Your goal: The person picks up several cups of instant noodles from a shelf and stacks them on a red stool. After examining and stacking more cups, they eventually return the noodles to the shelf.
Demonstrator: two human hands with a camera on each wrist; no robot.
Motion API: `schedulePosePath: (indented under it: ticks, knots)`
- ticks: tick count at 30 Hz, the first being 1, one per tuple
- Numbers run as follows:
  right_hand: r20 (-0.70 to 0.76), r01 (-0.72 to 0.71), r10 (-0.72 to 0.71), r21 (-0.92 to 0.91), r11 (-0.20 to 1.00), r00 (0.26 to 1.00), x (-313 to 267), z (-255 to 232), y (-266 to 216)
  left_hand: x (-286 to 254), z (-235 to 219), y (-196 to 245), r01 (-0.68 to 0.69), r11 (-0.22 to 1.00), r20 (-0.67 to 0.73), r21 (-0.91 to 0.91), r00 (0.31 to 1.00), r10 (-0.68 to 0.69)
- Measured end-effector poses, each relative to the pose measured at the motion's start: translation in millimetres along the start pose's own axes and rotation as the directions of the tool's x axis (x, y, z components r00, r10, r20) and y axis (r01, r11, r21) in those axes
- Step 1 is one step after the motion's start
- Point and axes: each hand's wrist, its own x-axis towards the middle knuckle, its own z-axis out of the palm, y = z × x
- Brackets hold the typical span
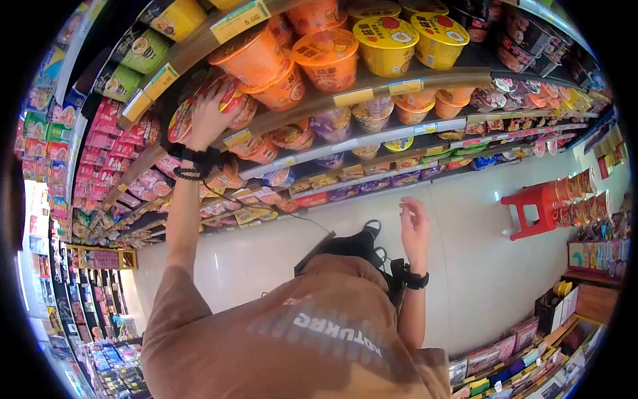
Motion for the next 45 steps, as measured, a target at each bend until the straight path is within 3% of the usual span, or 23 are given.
schedulePosePath:
  ticks: [7,10,13,15,17,18,21,25,30,33,35,38,41,42,45]
  knots:
    - [0.050,0.035,-0.032,-0.075,0.997,0.998,3,-3,7,2,2,2,-0.027,0.996,-0.057,-0.087,0.998,0.022]
    - [0.068,0.012,-0.006,-0.099,0.995,0.998,5,-9,1,19,-24,13,0.213,0.969,0.283,-0.123,0.944,-0.171]
    - [0.092,-0.039,0.051,-0.136,0.990,0.994,4,-26,1,32,-34,24,0.201,0.980,0.320,0.003,0.928,-0.191]
    - [0.094,-0.021,0.038,-0.175,0.984,0.995,9,-38,2,35,-28,32,0.085,0.991,0.134,-0.102,0.988,-0.071]
    - [0.093,0.031,-0.010,-0.226,0.974,0.996,14,-52,4,39,-4,26,-0.079,0.986,-0.052,-0.148,0.996,0.072]
    - [0.089,0.010,0.012,-0.250,0.968,0.996,18,-58,0,41,-7,31,-0.045,0.989,0.027,-0.139,0.998,0.049]
    - [0.089,-0.035,0.065,-0.301,0.953,0.994,24,-78,-7,42,-1,38,-0.134,0.969,-0.066,-0.207,0.990,0.123]
    - [0.136,-0.022,0.062,-0.280,0.960,0.989,34,-88,15,42,3,48,-0.130,0.965,-0.052,-0.227,0.991,0.122]
    - [0.145,-0.012,0.040,-0.186,0.983,0.989,39,-86,31,43,-3,49,0.042,0.943,0.120,-0.330,0.993,-0.002]
    - [0.196,0.013,0.039,-0.257,0.966,0.980,42,-76,41,44,2,52,-0.027,0.946,0.017,-0.322,0.999,0.034]
    - [0.236,0.043,0.023,-0.271,0.962,0.971,38,-66,30,44,-5,49,-0.007,0.954,0.085,-0.301,0.996,0.034]
    - [0.304,0.094,0.002,-0.301,0.949,0.953,33,-55,21,31,-3,33,0.004,0.968,0.021,-0.251,1.000,0.002]
    - [0.323,0.116,-0.003,-0.330,0.937,0.946,22,-52,17,20,-6,21,0.119,0.983,0.130,-0.138,0.986,-0.101]
    - [0.317,0.098,0.009,-0.319,0.943,0.948,17,-52,18,13,10,21,0.053,0.997,-0.012,-0.048,0.998,-0.054]
    - [0.326,0.017,0.096,-0.326,0.945,0.940,7,-61,40,11,15,22,-0.004,1.000,-0.083,-0.004,0.997,0.004]
